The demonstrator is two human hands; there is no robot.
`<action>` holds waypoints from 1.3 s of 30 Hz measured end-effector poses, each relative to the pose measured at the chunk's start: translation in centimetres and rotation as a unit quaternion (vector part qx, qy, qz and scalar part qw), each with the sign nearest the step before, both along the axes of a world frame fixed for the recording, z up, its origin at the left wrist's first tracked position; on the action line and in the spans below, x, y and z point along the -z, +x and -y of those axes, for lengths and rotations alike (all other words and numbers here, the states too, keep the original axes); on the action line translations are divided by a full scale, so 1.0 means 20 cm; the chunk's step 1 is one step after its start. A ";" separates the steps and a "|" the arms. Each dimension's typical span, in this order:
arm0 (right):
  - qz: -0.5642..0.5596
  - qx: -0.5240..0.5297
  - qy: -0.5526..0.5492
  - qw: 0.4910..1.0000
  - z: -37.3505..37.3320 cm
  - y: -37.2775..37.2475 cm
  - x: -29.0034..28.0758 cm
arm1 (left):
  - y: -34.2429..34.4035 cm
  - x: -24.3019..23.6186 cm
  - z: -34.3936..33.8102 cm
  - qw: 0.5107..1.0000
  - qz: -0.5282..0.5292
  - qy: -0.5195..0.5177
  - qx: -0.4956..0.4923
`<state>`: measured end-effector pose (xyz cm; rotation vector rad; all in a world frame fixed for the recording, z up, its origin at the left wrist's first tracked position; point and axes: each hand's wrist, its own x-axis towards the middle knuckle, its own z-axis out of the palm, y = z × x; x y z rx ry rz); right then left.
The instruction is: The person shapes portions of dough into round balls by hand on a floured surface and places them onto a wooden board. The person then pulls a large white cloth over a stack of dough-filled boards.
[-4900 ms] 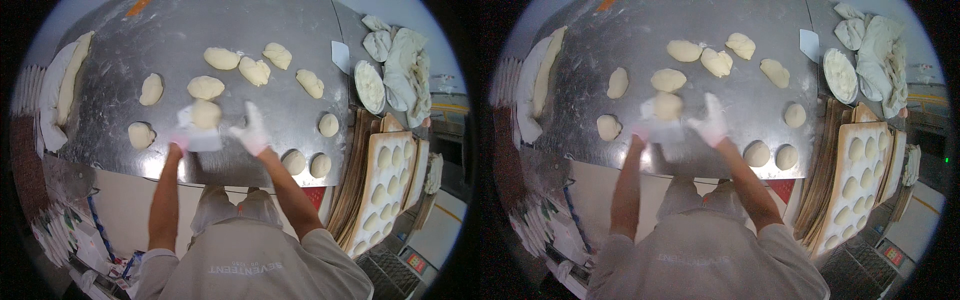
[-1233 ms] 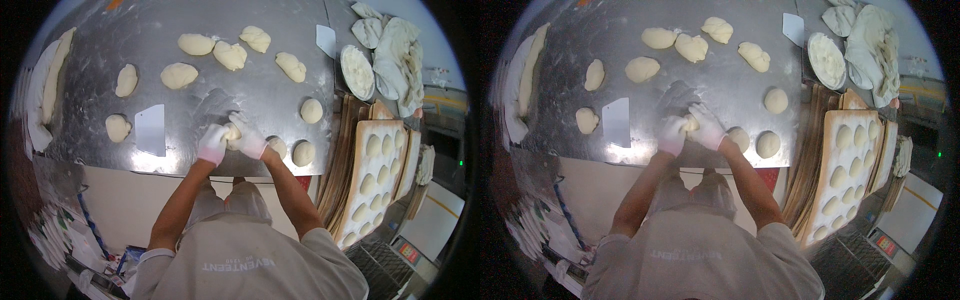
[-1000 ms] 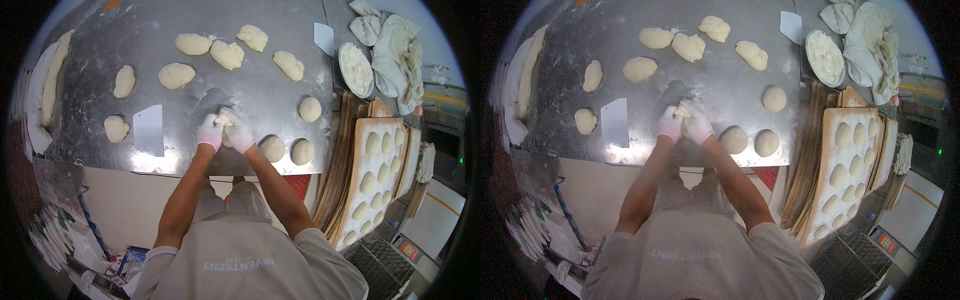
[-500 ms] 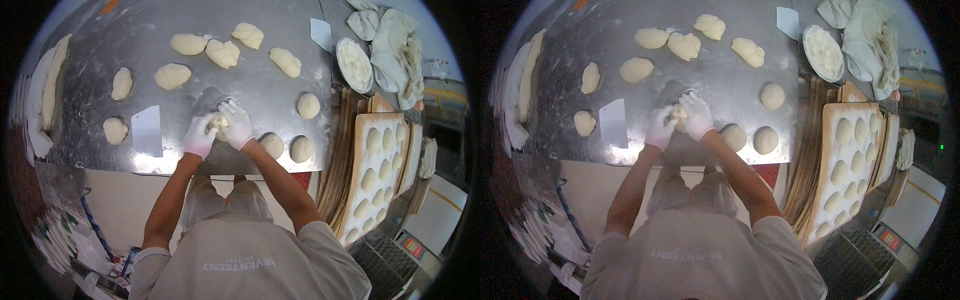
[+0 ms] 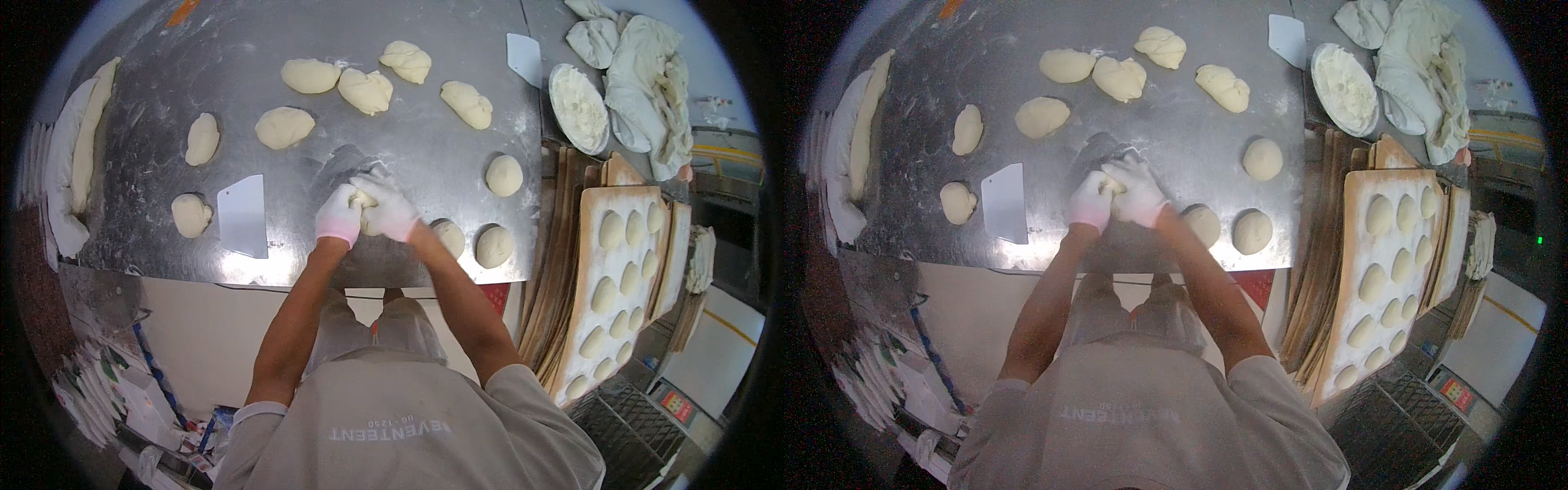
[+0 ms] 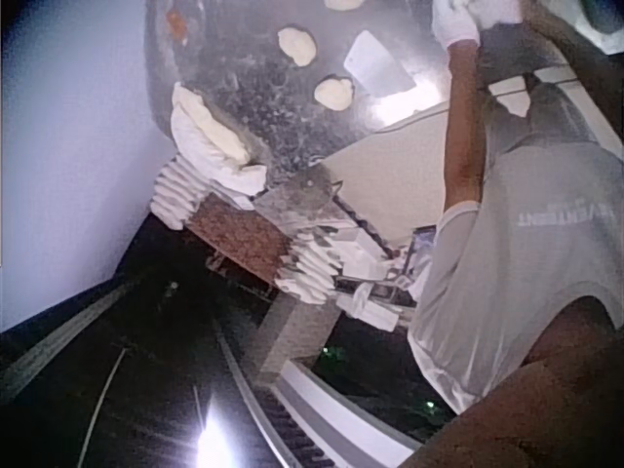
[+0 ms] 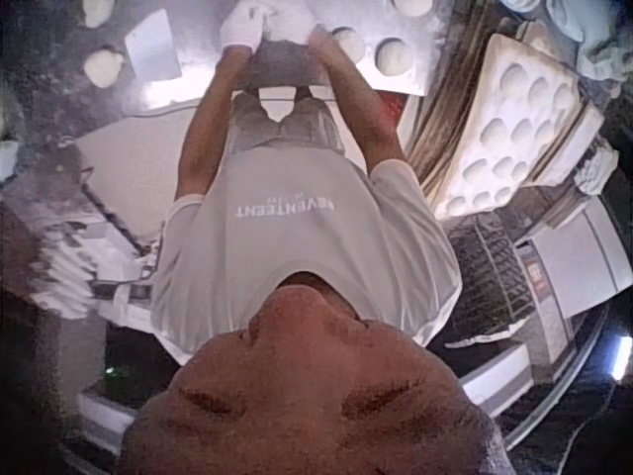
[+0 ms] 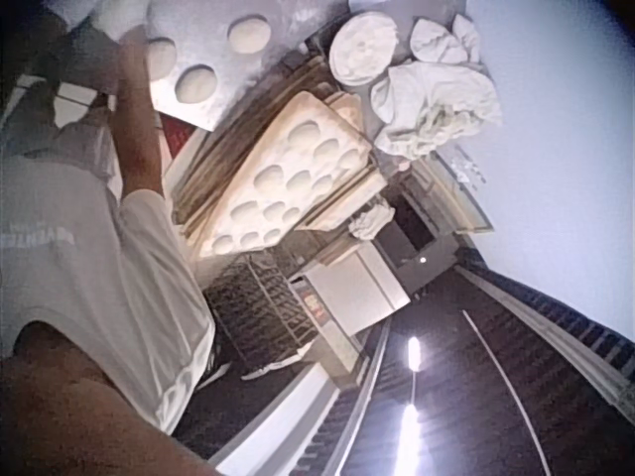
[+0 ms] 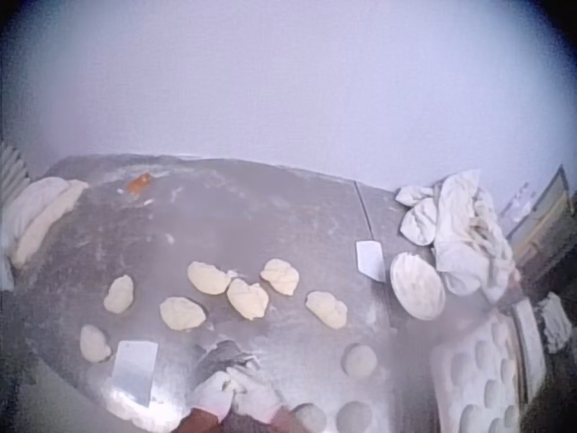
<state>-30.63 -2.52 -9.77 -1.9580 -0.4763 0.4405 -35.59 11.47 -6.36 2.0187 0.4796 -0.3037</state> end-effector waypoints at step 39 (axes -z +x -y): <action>0.015 -0.109 -0.047 0.993 -0.14 -0.27 -0.21 | -0.48 -0.12 -0.61 0.951 -0.103 -0.213 -0.200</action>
